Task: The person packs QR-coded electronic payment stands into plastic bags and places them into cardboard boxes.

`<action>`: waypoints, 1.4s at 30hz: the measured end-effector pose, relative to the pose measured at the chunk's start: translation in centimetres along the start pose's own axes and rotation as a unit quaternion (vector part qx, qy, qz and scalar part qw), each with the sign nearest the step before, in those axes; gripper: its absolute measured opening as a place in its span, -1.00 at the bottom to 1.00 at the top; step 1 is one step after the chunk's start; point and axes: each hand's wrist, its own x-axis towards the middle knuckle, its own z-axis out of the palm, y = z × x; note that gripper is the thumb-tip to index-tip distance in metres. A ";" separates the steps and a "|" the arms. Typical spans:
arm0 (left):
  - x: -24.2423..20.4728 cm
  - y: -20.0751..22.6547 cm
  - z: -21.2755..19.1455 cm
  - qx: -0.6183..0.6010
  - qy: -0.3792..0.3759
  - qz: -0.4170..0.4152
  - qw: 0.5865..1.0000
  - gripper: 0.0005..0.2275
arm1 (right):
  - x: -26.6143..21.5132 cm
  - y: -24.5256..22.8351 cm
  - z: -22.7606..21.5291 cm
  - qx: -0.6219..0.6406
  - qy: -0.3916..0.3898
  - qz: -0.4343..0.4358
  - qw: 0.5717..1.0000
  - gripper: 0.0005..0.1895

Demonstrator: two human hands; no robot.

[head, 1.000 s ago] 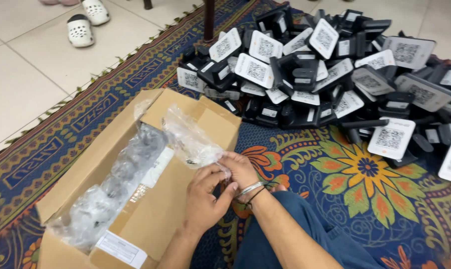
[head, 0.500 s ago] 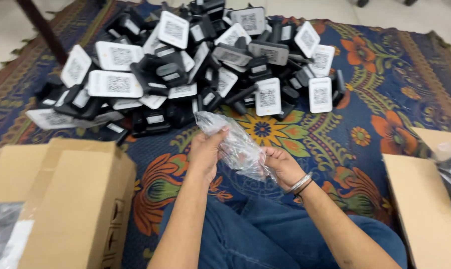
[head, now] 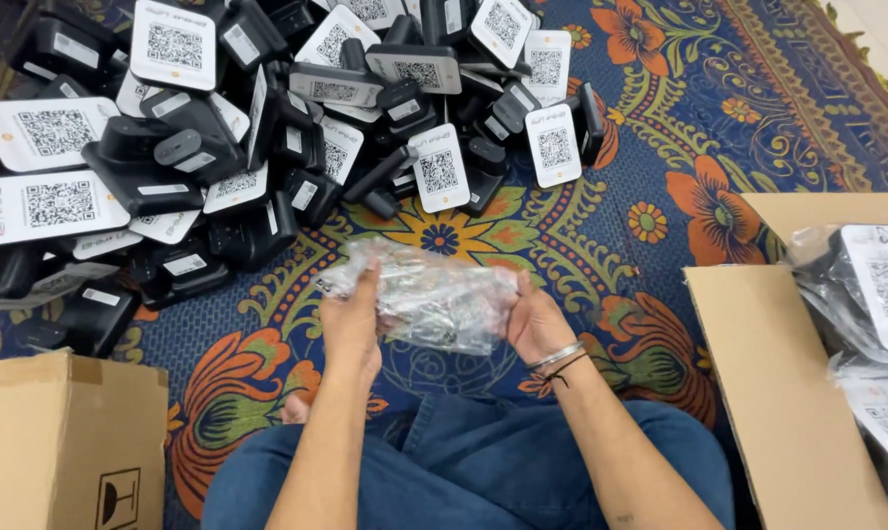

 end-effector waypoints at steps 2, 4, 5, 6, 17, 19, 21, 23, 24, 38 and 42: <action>-0.5 1.3 0.4 -0.042 0.008 -0.025 0.999 -0.70 | -0.1 1.1 0.0 -0.034 -0.022 0.024 0.999 -0.78; 0.2 1.9 -0.2 -0.087 0.011 -0.043 0.995 -0.66 | 0.5 1.9 -0.2 -0.069 -0.050 0.040 0.996 -0.81; 1.0 1.6 -0.8 -0.132 0.002 -0.037 0.991 -0.64 | 0.8 2.1 -0.8 -0.098 -0.026 0.024 0.995 -0.86; 1.7 1.3 -1.4 -0.177 -0.007 -0.031 0.984 -0.60 | 1.1 2.2 -1.4 -0.127 -0.002 0.008 0.992 -0.90; -5.1 1.2 2.2 0.442 0.086 0.333 0.828 -0.59 | -0.2 5.7 -0.6 -0.144 0.138 -0.021 0.980 -0.65; -6.4 1.2 3.3 0.465 -0.005 0.295 0.834 -0.63 | -0.9 5.9 0.2 -0.146 0.139 -0.008 0.979 -0.64; -6.9 1.0 3.9 0.622 0.040 0.518 0.585 -0.56 | -1.4 6.0 0.9 -0.116 0.078 0.021 0.990 -0.74; -7.1 2.2 4.1 0.620 0.051 0.497 0.605 -0.60 | -1.2 6.7 -0.2 -0.107 0.065 0.018 0.992 -0.79; -7.3 2.9 4.2 0.618 0.062 0.473 0.624 -0.63 | -1.1 7.2 -0.7 -0.098 0.052 0.018 0.994 -0.85; -2.6 -1.4 1.6 0.411 -0.057 0.102 0.904 -0.89 | -2.3 5.7 2.0 -0.493 0.163 -0.020 0.855 -0.59; -5.0 -0.2 3.1 0.521 -0.141 0.198 0.818 -0.84 | -4.3 4.8 4.2 -0.680 0.131 -0.417 0.589 -0.58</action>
